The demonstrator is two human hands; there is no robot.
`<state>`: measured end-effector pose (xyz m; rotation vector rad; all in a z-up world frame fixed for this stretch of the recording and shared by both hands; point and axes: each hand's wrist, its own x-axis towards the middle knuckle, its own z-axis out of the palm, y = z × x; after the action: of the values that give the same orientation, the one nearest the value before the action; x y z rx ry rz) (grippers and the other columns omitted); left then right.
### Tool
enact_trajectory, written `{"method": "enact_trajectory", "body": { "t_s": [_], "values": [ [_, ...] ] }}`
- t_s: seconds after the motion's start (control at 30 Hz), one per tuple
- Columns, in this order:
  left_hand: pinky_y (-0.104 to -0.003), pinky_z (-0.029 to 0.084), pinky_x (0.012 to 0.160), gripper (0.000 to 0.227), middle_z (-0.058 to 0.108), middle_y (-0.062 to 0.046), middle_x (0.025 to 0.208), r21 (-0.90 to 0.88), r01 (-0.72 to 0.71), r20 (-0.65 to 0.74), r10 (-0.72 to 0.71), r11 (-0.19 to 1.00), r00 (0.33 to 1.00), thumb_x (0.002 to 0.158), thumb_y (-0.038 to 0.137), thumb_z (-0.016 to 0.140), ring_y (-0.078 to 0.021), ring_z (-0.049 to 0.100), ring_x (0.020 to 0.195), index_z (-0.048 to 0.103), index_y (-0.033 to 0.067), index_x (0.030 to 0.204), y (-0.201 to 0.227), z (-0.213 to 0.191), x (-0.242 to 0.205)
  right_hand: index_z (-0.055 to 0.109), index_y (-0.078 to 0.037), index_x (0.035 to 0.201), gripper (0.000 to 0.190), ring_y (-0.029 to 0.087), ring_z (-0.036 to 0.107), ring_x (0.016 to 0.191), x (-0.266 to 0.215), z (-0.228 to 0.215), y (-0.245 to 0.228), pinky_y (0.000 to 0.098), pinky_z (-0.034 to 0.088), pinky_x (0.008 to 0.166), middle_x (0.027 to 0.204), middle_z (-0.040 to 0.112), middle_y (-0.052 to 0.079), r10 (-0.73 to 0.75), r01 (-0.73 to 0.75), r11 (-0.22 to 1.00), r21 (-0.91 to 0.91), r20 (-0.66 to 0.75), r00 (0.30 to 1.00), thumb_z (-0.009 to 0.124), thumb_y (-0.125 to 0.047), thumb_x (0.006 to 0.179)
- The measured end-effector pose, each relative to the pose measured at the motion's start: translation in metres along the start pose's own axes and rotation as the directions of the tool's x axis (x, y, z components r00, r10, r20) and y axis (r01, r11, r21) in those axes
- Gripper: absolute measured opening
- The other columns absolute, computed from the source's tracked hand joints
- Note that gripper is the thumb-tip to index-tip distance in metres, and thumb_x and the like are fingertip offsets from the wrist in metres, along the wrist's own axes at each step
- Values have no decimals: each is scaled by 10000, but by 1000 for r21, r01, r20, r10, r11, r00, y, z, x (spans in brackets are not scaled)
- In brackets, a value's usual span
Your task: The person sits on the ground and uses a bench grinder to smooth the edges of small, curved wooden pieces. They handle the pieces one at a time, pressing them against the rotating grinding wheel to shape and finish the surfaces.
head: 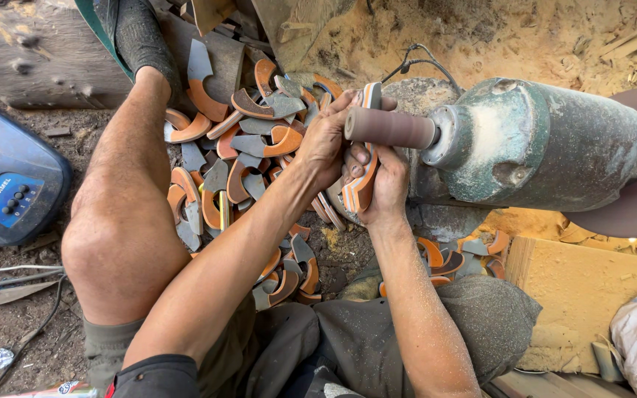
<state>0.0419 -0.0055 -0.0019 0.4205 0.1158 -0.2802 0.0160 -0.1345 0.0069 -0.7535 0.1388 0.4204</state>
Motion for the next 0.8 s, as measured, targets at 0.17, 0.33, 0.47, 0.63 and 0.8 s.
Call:
{"method": "enact_trajectory", "body": {
  "t_s": [0.17, 0.33, 0.47, 0.63, 0.8],
  "values": [
    [-289, 564, 475, 302, 683, -177, 1152, 38, -39, 88, 35, 999, 995, 1071, 97, 539, -171, 655, 579, 544, 47, 1369, -13, -12, -16, 559, -70, 1165, 217, 92, 516, 613, -20, 2, 2, 244, 467, 535, 782, 478, -5, -15, 19, 998, -59, 78, 997, 537, -273, 1093],
    [-312, 632, 693, 363, 684, -206, 1282, 49, -10, 148, 3, 999, 989, 1080, 186, 556, -242, 701, 1030, 545, 35, 1411, -20, -17, -41, 573, -61, 1175, 309, 75, 506, 539, -50, 2, 3, 226, 452, 447, 724, 464, -17, -30, 32, 971, -235, 12, 999, 579, -343, 1049],
    [-343, 622, 806, 419, 674, -121, 1318, 98, 8, 167, -25, 995, 986, 1004, 195, 610, -240, 654, 1220, 535, 104, 1406, -17, -11, -61, 537, -49, 1137, 294, 87, 509, 541, -67, 2, 4, 232, 456, 457, 737, 471, 3, -17, 29, 973, -229, 54, 998, 589, -334, 1085],
    [-368, 569, 1060, 421, 679, -86, 1311, 198, -24, 224, -21, 980, 974, 977, 196, 690, -204, 660, 1235, 572, 91, 1368, -9, -8, -74, 544, -40, 1168, 327, 87, 512, 527, -80, 2, -1, 238, 469, 440, 749, 502, 17, 8, 22, 972, -233, 129, 992, 553, -346, 1054],
    [-311, 554, 818, 363, 717, -62, 1086, 387, -52, -72, 87, 921, 994, 1013, 179, 681, -129, 639, 898, 619, 31, 1339, -16, -12, -66, 498, -21, 1086, 335, 138, 565, 590, -75, 1, 13, 264, 490, 441, 854, 564, 97, 156, -141, 960, -244, 46, 987, 433, -350, 1080]
  ]
}}
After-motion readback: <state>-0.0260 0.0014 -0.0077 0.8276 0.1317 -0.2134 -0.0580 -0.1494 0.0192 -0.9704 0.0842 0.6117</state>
